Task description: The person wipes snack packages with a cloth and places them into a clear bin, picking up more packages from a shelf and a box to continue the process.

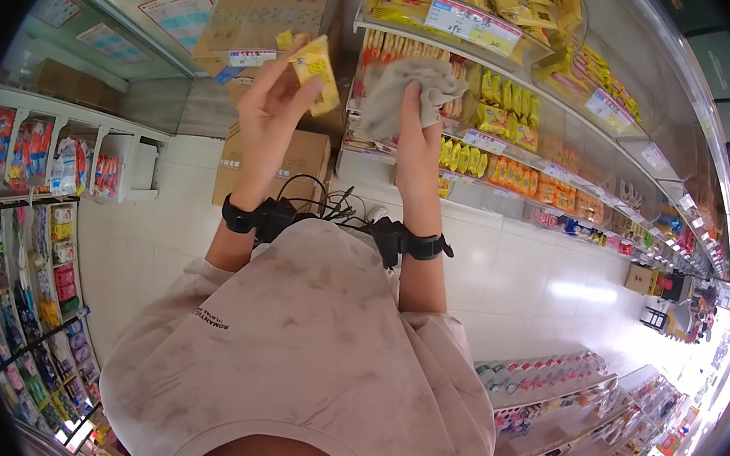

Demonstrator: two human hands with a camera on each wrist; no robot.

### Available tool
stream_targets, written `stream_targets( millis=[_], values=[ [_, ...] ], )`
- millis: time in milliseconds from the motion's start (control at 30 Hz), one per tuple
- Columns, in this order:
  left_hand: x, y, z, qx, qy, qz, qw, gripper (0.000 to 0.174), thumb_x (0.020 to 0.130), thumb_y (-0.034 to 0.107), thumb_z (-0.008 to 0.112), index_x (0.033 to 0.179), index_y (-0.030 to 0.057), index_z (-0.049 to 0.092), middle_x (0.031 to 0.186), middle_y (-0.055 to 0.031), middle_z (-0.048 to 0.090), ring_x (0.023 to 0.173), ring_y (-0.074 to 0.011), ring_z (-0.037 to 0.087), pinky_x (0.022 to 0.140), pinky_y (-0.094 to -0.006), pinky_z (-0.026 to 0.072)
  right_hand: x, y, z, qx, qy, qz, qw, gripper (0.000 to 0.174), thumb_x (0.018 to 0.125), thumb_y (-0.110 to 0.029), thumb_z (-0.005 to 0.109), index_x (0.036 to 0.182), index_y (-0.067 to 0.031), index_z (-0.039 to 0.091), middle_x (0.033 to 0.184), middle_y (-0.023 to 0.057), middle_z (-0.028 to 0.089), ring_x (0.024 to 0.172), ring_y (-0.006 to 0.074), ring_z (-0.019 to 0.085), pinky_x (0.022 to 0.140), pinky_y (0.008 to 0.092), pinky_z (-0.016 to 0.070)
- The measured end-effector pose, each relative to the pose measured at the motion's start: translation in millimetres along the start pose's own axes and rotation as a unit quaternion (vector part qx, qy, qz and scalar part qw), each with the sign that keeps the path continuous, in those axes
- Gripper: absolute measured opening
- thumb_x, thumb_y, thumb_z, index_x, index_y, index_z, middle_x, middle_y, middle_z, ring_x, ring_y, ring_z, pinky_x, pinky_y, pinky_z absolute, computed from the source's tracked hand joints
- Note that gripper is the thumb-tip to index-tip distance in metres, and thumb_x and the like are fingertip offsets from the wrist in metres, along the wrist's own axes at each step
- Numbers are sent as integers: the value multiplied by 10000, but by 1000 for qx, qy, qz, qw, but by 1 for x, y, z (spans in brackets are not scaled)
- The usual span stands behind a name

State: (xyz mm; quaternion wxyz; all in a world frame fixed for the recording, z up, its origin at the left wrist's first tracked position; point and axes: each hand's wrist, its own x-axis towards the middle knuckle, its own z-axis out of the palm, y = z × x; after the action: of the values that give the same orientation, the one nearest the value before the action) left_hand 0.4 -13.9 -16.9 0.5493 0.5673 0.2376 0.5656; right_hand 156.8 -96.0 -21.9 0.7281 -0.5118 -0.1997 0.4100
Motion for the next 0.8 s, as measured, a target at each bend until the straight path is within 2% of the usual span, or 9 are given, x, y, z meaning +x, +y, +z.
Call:
stream_targets(
  millis=[33,133,167,267,367,467,567,767,800],
  values=[
    [-3,2,0,-1,-28,-58,998,489,895,-46,720,1361,-20,572,1069,-46,671,951,-115,667,836,-257,551,-1,-4,7,26,-40,-30,998,387,1035,-319,597,1303,-40,614,1192,25,675,1053,90,625,857,252,512],
    [-13,-6,20,98,-4,-48,994,413,858,-53,748,1253,-13,632,1021,-70,701,913,-129,677,818,-274,554,-3,14,16,-28,-64,-34,997,325,1020,-262,627,1250,-33,626,1165,13,669,1047,93,611,879,250,484],
    [-17,-14,22,142,8,4,990,320,835,-47,768,1136,-21,665,993,-95,719,878,-142,681,791,-289,553,-3,6,22,-53,-112,-93,988,280,977,-190,689,1196,-25,631,1139,15,666,1032,95,602,883,255,469],
    [-22,-12,26,191,-14,45,980,294,818,-36,789,1098,-25,703,1013,-87,719,868,-145,683,777,-292,550,2,7,17,40,-86,-43,995,277,929,-122,735,1168,-25,633,1137,22,667,1036,92,598,875,263,470],
    [-20,-9,25,185,-16,70,980,291,812,-25,800,1096,-14,736,1012,-79,716,890,-146,684,786,-283,541,-1,-6,18,84,-70,-45,993,272,915,-103,745,1158,-32,648,1102,20,678,993,88,610,843,258,482],
    [-16,-4,19,130,-49,7,990,288,816,-20,799,1100,-2,756,1014,-77,715,909,-146,680,804,-269,531,1,-15,8,25,-88,-61,994,223,922,-104,738,1115,-18,670,1043,18,695,934,90,629,811,254,497],
    [-10,1,12,138,-88,-20,986,281,826,-14,793,1103,-15,752,1020,-84,711,919,-141,670,817,-262,523,2,-23,0,-118,-89,-95,985,184,928,-111,734,1069,-1,688,994,12,710,895,87,640,797,251,506],
    [-10,0,14,132,-114,-18,984,292,848,-12,777,1134,-35,726,1037,-93,704,935,-136,671,832,-263,527,-1,-14,-2,-205,-44,-141,968,189,932,-117,737,1069,6,692,1006,21,714,901,78,634,804,240,502],
    [-10,1,16,107,-108,-41,987,299,859,-13,768,1152,-37,715,1039,-90,703,937,-131,669,828,-260,529,-1,-12,-4,-160,-41,-125,978,203,932,-123,739,1082,3,685,1019,23,712,912,79,632,810,242,501]
  ],
)
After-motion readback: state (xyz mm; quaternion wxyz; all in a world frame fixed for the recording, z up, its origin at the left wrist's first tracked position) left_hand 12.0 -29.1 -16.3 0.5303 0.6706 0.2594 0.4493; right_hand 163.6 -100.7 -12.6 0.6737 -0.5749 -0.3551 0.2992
